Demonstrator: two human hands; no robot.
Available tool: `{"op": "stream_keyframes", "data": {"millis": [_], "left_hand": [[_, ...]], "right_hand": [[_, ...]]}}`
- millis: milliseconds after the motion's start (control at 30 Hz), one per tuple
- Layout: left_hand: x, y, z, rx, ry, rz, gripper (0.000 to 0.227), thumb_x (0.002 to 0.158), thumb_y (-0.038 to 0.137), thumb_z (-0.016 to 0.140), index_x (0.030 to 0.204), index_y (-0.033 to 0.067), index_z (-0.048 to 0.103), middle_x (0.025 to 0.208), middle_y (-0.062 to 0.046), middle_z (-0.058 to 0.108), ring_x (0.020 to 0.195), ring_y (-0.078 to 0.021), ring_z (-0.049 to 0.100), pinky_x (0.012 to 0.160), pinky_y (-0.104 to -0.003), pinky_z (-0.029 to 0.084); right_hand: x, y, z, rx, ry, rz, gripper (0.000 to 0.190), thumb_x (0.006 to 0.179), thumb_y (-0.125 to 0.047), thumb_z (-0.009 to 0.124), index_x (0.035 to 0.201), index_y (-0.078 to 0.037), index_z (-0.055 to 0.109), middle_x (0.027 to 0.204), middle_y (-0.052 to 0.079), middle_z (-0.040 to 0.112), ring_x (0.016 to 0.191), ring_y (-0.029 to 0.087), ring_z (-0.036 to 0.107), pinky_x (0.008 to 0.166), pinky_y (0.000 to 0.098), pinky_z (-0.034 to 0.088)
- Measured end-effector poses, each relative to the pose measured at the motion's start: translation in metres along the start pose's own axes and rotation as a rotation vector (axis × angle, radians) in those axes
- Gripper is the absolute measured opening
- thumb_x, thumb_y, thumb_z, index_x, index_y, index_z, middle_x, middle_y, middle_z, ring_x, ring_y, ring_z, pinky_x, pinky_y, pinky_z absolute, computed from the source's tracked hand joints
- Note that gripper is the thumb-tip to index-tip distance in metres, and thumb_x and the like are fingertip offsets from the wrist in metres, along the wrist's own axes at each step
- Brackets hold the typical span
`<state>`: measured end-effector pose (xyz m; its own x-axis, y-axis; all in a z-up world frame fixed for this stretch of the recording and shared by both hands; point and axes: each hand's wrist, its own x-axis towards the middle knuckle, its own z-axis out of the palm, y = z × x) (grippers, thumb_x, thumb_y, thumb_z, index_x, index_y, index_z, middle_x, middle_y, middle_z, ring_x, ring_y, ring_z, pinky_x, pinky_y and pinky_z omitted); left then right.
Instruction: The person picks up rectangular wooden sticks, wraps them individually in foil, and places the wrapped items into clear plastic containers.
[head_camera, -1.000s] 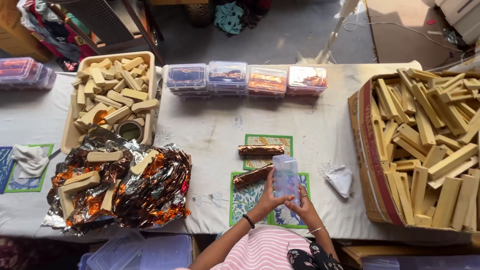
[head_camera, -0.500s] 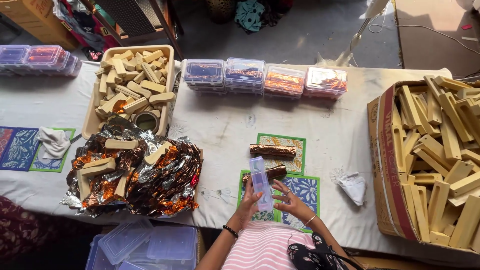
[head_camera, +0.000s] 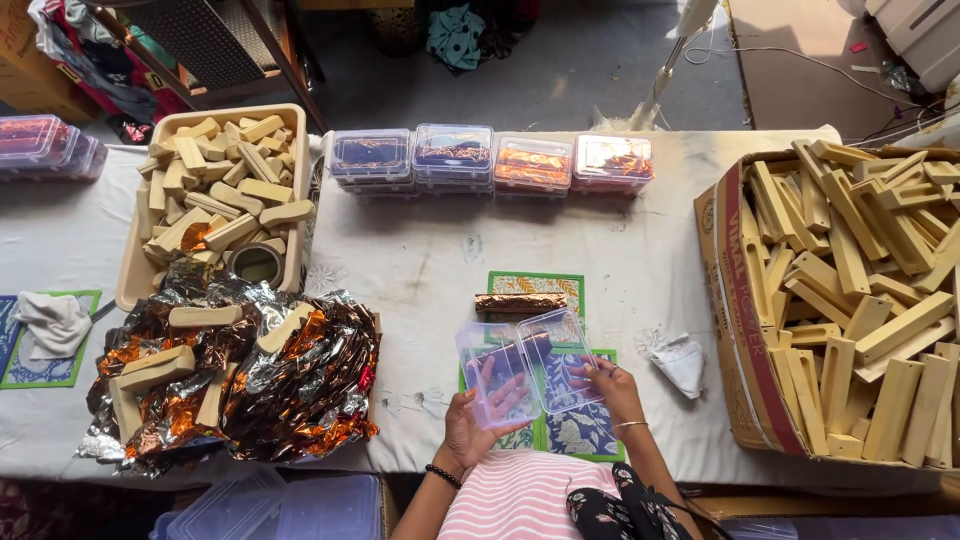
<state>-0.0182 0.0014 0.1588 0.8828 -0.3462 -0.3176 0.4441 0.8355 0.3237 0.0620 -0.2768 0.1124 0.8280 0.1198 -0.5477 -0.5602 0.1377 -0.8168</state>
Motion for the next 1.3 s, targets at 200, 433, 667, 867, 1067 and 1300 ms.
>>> {"op": "stream_keyframes", "data": {"millis": [200,433,667,867,1067,1300], "left_hand": [[0.033,-0.006,-0.074,1.633,0.281,0.16,0.053,0.088,0.031,0.077,0.138,0.0173,0.063,0.14,-0.006,0.062,0.129,-0.026,0.058,0.107,-0.041,0.05],[0.082,0.008,-0.051,2.256,0.28,0.617,0.069,0.069,0.023,0.086,0.13,0.0051,0.059,0.123,-0.012,0.063,0.116,-0.0316,0.058,0.094,-0.044,0.048],[0.127,-0.007,-0.107,2.377,0.245,0.301,0.049,0.077,0.02,0.082,0.119,0.0056,0.061,0.114,-0.01,0.064,0.111,-0.0296,0.06,0.088,-0.042,0.053],[0.11,0.026,-0.079,1.924,0.33,-0.012,0.027,0.082,0.024,0.082,0.102,0.0087,0.073,0.098,-0.008,0.072,0.091,-0.0255,0.067,0.074,-0.04,0.053],[0.085,0.032,-0.048,0.885,0.34,-0.297,0.018,0.087,0.028,0.078,0.096,0.0125,0.076,0.087,0.002,0.075,0.077,-0.0081,0.069,0.065,-0.029,0.056],[0.104,-0.024,-0.021,1.513,0.543,0.019,0.034,0.081,0.036,0.084,0.097,0.0068,0.078,0.089,-0.009,0.077,0.076,-0.0217,0.071,0.07,-0.037,0.056]], "right_hand": [[-0.009,-0.013,-0.054,-0.44,0.312,-0.227,0.028,0.099,-0.015,0.061,0.122,-0.007,0.074,0.097,0.01,0.081,0.083,0.016,0.077,0.069,0.028,0.057],[-0.033,-0.034,-0.071,-0.683,0.551,-0.229,0.027,0.098,-0.014,0.062,0.121,-0.007,0.074,0.093,0.009,0.08,0.084,0.017,0.078,0.075,0.0298,0.057],[-0.035,-0.02,-0.076,-0.724,0.655,-0.138,0.026,0.098,-0.016,0.062,0.119,-0.008,0.075,0.094,0.009,0.08,0.085,0.018,0.078,0.079,0.0325,0.057],[-0.022,-0.004,-0.07,-0.59,0.6,-0.148,0.025,0.099,-0.013,0.06,0.119,-0.003,0.073,0.093,0.012,0.08,0.084,0.018,0.078,0.076,0.0312,0.058],[-0.005,0.009,-0.051,-0.563,0.478,-0.178,0.026,0.095,-0.012,0.064,0.117,-0.003,0.073,0.089,0.011,0.08,0.079,0.016,0.078,0.07,0.03,0.059],[-0.005,0.015,-0.002,-0.761,0.304,-0.135,0.046,0.088,-0.018,0.078,0.129,-0.005,0.066,0.088,0.016,0.076,0.071,0.019,0.076,0.062,0.0321,0.061]]}}
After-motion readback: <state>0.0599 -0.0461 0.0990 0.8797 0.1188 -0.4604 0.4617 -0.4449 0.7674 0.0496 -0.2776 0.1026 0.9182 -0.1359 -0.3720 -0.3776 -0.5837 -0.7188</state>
